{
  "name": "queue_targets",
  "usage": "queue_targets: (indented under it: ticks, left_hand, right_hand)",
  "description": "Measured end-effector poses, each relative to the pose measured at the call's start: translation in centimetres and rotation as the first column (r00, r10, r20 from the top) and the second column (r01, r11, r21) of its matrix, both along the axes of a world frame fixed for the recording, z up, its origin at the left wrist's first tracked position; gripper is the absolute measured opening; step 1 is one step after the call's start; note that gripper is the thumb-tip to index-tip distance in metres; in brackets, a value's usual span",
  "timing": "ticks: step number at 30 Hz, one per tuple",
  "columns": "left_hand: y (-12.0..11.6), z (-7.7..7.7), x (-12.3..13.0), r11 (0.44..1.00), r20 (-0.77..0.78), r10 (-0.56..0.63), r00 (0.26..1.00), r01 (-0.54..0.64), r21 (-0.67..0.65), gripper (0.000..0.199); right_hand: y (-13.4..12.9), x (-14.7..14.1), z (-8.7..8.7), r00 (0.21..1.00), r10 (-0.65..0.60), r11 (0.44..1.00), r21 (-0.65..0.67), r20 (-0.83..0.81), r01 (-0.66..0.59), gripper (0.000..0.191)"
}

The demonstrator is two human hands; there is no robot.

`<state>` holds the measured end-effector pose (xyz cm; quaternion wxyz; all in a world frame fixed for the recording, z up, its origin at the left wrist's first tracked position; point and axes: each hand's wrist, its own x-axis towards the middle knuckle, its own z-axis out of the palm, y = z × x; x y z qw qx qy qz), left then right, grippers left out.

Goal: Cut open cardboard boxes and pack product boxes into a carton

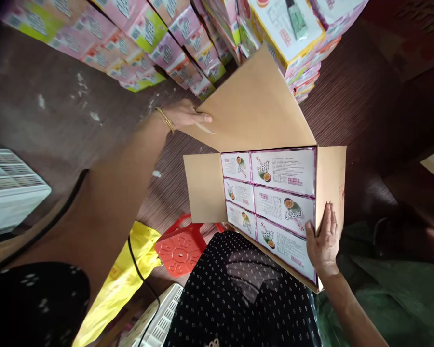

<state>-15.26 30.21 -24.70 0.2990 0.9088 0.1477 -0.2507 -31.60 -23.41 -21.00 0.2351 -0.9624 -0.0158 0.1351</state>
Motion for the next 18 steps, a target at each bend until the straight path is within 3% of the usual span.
queue_targets:
  ticks: [2,5,7,11,18]
  left_hand:
    - [-0.5,-0.4,0.8,0.994,0.014,0.106,0.994,-0.105,-0.043,0.083]
    - [-1.9,-1.7,0.6,0.952,0.303,0.307,0.902,-0.292,-0.094,0.071]
    - [-3.0,-2.6,0.0,0.936,0.419,0.35,0.838,-0.329,-0.123,0.072]
    - [-4.0,-4.4,0.3,0.927,0.361,0.365,0.858,-0.297,-0.23,0.073]
    - [-4.8,-6.9,4.8,0.926,0.22,0.294,0.93,-0.22,-0.307,0.072]
  right_hand:
    - [1.2,-0.8,0.2,0.998,0.035,0.999,-0.012,0.045,-0.035,0.084]
    - [3.8,-2.0,0.9,0.993,0.074,0.997,-0.027,0.095,-0.072,0.082]
    - [5.6,-2.8,1.4,0.992,0.083,0.996,-0.031,0.092,-0.081,0.081]
    - [7.7,-4.0,1.9,0.989,0.109,0.994,-0.035,0.097,-0.106,0.08]
    - [8.3,-5.0,2.1,0.982,0.132,0.991,-0.053,0.134,-0.126,0.078]
